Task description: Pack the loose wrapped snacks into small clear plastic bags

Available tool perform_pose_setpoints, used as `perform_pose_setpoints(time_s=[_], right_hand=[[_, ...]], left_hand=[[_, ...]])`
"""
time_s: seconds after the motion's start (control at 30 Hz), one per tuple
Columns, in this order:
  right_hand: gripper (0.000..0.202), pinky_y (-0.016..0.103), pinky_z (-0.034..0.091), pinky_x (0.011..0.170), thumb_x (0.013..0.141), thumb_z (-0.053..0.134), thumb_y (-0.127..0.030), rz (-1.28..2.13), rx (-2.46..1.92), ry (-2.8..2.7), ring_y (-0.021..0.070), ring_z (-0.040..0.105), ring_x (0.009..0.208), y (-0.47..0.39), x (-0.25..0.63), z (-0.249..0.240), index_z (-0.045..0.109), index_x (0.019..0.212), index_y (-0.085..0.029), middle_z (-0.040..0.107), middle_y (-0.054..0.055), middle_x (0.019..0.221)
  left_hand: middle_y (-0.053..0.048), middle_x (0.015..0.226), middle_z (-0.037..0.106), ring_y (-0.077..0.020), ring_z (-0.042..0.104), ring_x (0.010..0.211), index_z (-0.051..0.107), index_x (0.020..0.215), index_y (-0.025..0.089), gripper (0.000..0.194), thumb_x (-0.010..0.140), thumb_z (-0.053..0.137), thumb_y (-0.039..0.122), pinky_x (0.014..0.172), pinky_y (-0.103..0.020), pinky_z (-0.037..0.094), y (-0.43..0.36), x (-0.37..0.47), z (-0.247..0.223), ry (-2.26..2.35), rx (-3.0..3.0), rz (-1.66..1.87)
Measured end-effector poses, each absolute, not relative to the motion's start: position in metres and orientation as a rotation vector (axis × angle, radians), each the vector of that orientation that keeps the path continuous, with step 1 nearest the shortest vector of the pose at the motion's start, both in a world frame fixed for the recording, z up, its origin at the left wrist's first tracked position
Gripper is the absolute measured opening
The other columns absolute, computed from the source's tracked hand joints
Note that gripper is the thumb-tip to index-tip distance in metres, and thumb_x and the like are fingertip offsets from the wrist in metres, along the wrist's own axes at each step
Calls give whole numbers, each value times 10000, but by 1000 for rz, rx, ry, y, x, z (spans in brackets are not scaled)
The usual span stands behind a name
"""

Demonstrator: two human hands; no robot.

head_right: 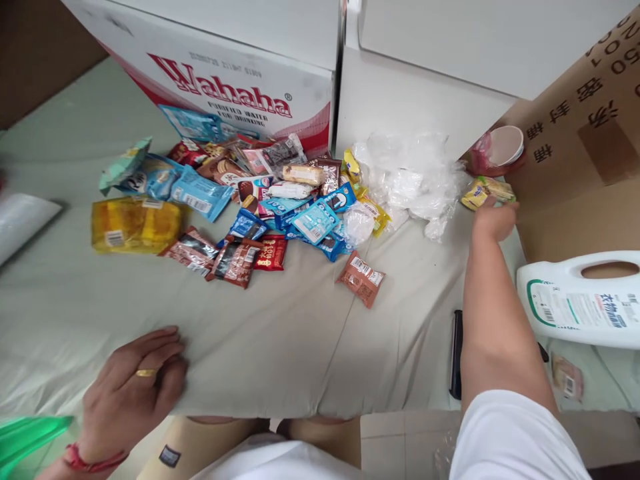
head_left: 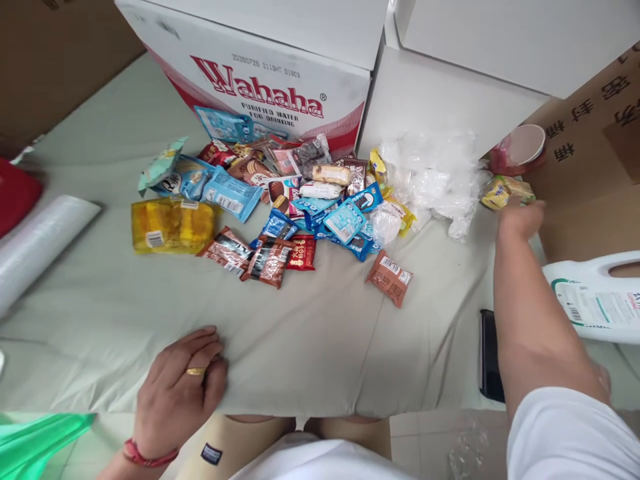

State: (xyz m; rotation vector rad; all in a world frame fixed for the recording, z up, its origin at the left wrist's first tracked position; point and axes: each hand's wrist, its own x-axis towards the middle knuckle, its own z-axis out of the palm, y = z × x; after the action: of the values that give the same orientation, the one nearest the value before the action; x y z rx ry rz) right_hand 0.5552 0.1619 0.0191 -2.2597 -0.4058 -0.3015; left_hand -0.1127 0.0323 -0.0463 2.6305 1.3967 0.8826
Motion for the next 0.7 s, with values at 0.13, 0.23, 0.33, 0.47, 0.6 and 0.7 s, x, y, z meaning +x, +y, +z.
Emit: perform_pose_setpoints(time_s=[0.13, 0.23, 0.33, 0.47, 0.6, 0.7], right_hand=[[167, 312, 421, 846, 959, 523, -154, -222, -2054, -1015, 141, 629, 866, 139, 492, 35, 678, 905, -125, 717, 133, 941], [173, 267, 431, 750, 958, 591, -270, 114, -1839, -1439, 126, 570, 720, 130, 416, 32, 717, 911, -163, 679, 35, 816], [220, 290, 455, 768, 878, 715, -387, 246, -1892, -1632, 171, 585, 752, 132, 347, 20, 723, 1002, -205, 676, 26, 833], [125, 350, 473, 848, 817, 718, -294, 190, -2075, -1588, 232, 598, 865, 132, 307, 13, 703, 897, -199, 674, 71, 882], [171, 320, 506, 777, 917, 570, -341, 183, -1807, -1216, 187, 596, 786, 89, 290, 24, 684, 928, -215, 661, 37, 883], [231, 292, 499, 693, 899, 652, -451, 394, -1585, -1000, 158, 572, 695, 33, 249, 33, 686, 980, -237, 653, 4, 852]], left_hand=[[-93, 991, 728, -296, 720, 1041, 650, 989, 215, 202, 820, 622, 108, 902, -429, 572, 32, -113, -45, 1345, 2696, 889], [-99, 1002, 727, -292, 711, 1068, 651, 987, 208, 190, 830, 602, 113, 928, -425, 568, 32, -112, -46, 1344, 2681, 888], [-95, 999, 733, -281, 706, 1080, 671, 965, 206, 170, 834, 599, 124, 952, -413, 564, 31, -111, -47, 1366, 2624, 899], [-93, 1008, 724, -253, 697, 1074, 690, 923, 203, 141, 871, 571, 147, 938, -386, 568, 25, -112, -39, 1332, 2381, 1015], [-49, 874, 695, -171, 676, 787, 711, 975, 188, 202, 946, 520, 249, 715, -297, 549, 10, -102, -23, 1430, 1832, 1041], [4, 711, 621, -122, 583, 601, 681, 1060, 177, 299, 972, 530, 420, 556, -241, 460, 2, -75, -7, 1288, 1394, 893]])
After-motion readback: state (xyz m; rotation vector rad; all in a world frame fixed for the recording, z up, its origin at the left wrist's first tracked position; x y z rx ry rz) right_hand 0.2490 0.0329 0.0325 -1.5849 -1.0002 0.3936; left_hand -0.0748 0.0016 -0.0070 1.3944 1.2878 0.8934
